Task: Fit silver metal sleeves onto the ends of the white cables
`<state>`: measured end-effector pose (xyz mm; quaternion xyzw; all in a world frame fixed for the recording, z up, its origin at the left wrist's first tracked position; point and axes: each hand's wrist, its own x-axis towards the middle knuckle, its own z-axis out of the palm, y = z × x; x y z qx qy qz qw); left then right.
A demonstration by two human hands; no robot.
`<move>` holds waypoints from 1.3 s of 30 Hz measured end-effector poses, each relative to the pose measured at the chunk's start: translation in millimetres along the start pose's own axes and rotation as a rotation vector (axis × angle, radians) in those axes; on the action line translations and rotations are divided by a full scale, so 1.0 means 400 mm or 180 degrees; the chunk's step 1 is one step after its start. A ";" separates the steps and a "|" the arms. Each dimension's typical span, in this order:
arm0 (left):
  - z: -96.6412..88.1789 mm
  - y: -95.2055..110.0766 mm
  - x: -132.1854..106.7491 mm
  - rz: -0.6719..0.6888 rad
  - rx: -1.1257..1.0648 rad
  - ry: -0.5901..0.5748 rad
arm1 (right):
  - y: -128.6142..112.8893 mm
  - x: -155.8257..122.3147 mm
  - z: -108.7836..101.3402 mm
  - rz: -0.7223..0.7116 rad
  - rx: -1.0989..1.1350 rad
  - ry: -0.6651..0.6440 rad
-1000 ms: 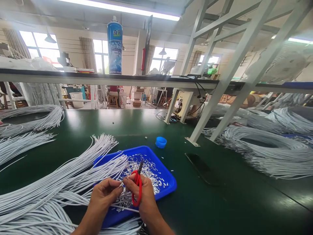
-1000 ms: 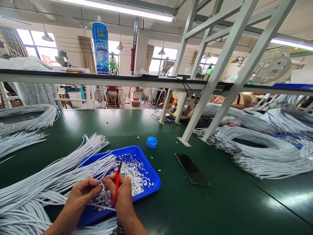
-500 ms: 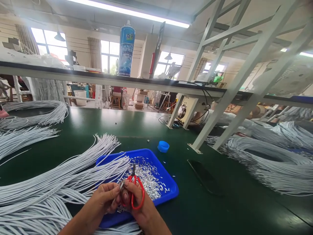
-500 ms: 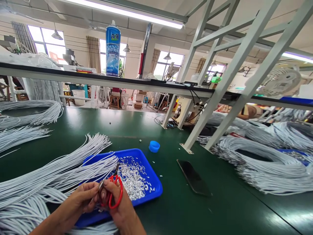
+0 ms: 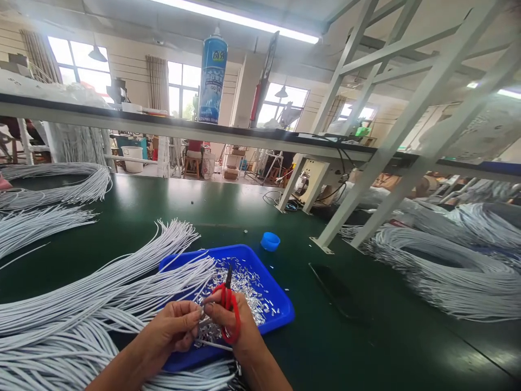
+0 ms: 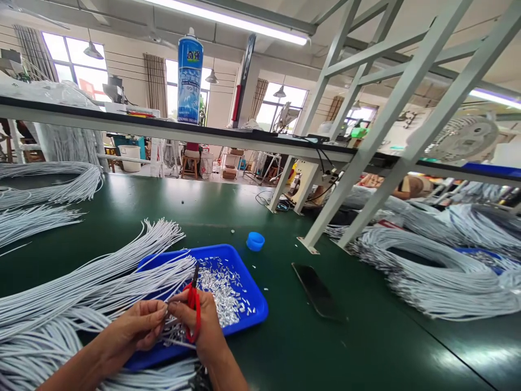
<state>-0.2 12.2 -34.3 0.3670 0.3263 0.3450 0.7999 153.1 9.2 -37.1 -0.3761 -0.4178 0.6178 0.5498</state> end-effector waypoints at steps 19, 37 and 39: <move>0.010 -0.037 0.007 0.0903 -0.0004 0.0300 | 0.028 -0.024 0.047 -0.0088 -0.0293 0.0451; 0.028 -0.019 -0.005 0.0830 0.0602 0.0769 | -0.056 -0.019 -0.007 0.0441 -0.0326 -0.0105; 0.029 -0.020 -0.005 0.0856 0.0683 0.0722 | -0.056 -0.023 -0.005 0.0440 -0.0273 -0.0198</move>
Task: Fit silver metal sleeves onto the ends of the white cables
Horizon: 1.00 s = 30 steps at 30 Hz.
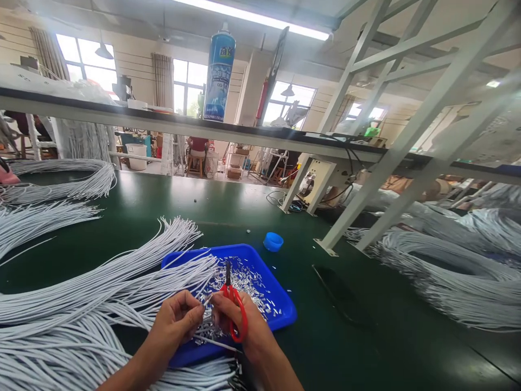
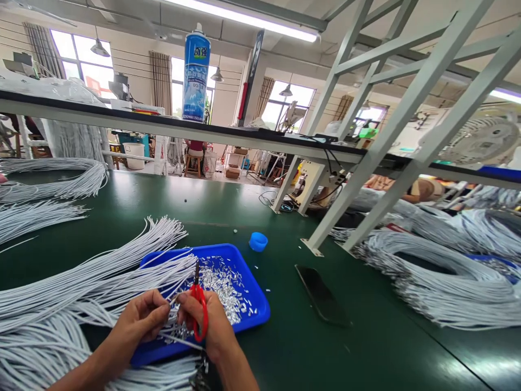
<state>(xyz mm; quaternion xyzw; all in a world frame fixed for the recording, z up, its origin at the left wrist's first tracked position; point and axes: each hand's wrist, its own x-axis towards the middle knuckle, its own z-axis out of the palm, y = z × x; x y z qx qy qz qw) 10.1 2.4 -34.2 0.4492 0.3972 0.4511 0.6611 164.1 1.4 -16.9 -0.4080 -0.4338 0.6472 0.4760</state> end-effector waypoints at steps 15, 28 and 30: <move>-0.012 0.002 0.012 -0.0355 -0.0213 0.0243 | 0.054 -0.001 0.011 -0.2637 -0.2865 0.0828; -0.009 0.005 0.006 -0.0127 0.0107 0.0291 | 0.066 0.006 0.011 -0.0609 -0.1015 0.0470; -0.009 0.004 0.006 -0.0259 0.0030 0.0328 | 0.084 0.002 0.017 -0.1652 -0.1937 0.0875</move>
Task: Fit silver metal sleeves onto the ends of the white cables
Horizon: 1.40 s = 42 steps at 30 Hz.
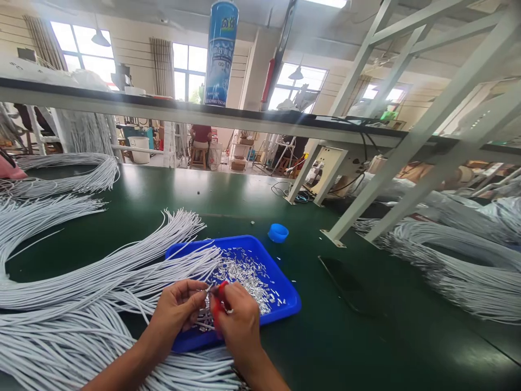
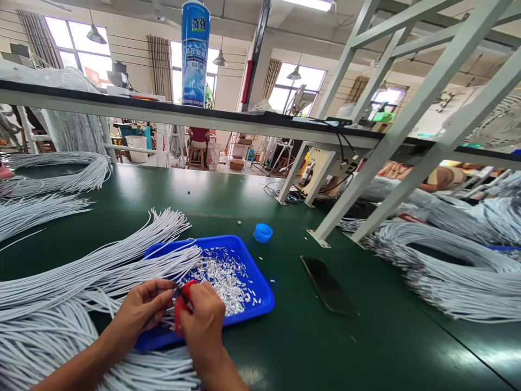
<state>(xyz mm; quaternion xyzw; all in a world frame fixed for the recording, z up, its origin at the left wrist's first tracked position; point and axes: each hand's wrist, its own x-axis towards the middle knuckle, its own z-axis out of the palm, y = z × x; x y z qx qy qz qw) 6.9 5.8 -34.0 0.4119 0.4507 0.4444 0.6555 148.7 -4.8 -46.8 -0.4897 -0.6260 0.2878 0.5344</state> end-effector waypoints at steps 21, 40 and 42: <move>-0.015 0.073 -0.002 0.0605 0.0409 0.0135 | -0.016 0.036 -0.056 0.0191 -0.0885 -0.1127; -0.041 0.082 -0.004 -0.0172 0.0042 -0.0961 | -0.019 0.021 -0.032 -0.0191 -0.1276 -0.0910; -0.044 0.083 -0.003 -0.0206 0.0034 -0.1061 | -0.032 0.027 -0.046 -0.0245 -0.1352 -0.0978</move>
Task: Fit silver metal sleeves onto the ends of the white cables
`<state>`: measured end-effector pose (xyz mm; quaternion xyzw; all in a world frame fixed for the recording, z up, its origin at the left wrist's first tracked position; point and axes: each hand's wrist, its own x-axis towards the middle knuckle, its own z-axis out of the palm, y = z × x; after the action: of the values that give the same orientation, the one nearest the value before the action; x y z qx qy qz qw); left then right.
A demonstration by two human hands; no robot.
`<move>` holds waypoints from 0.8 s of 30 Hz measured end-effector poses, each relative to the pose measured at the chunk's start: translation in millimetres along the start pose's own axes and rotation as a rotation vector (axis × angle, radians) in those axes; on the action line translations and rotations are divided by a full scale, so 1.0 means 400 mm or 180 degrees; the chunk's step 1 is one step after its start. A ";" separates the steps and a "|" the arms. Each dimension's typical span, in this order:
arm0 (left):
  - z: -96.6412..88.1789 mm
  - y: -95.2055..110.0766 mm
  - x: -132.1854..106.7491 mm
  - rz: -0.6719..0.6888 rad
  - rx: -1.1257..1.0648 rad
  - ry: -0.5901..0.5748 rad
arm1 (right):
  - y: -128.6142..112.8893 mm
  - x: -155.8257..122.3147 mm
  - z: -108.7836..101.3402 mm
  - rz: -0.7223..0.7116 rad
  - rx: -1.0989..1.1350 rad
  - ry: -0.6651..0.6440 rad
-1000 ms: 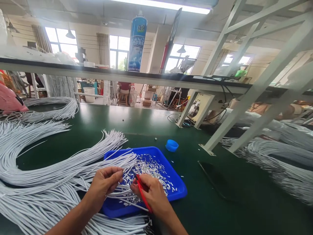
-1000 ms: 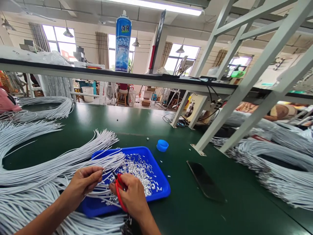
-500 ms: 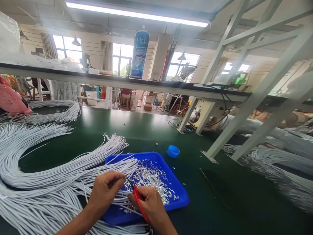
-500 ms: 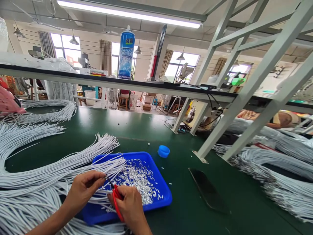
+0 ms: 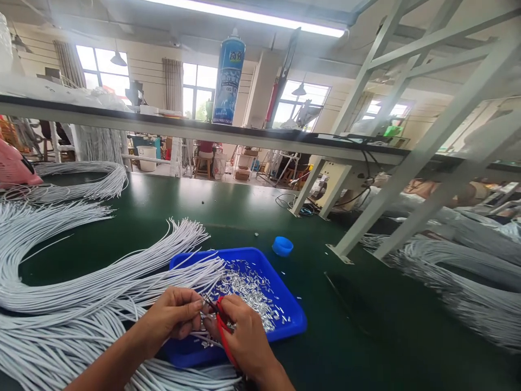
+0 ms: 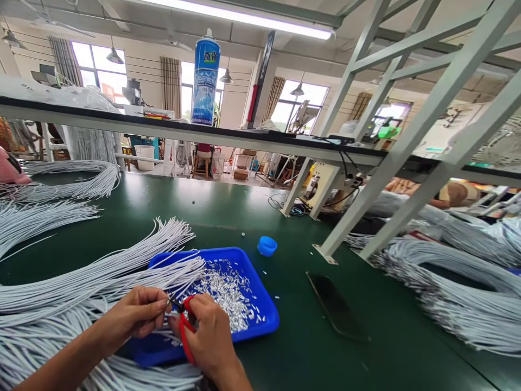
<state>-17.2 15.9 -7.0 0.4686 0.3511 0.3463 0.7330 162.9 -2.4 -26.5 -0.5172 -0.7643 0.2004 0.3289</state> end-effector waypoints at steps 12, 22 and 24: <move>0.039 -0.045 0.012 0.0204 0.0747 0.0458 | 0.020 -0.004 0.030 0.0869 0.2461 0.0004; 0.035 -0.062 0.012 0.0809 0.0759 0.0293 | -0.004 -0.006 0.031 0.0754 0.2588 0.0373; 0.044 -0.052 0.013 0.0917 0.0593 0.0138 | -0.012 -0.008 0.015 0.0975 0.3099 0.0153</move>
<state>4.0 5.7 -21.5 0.5724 0.3265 0.4237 0.6214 156.0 -7.0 -28.6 -0.4146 -0.4900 0.5672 0.5160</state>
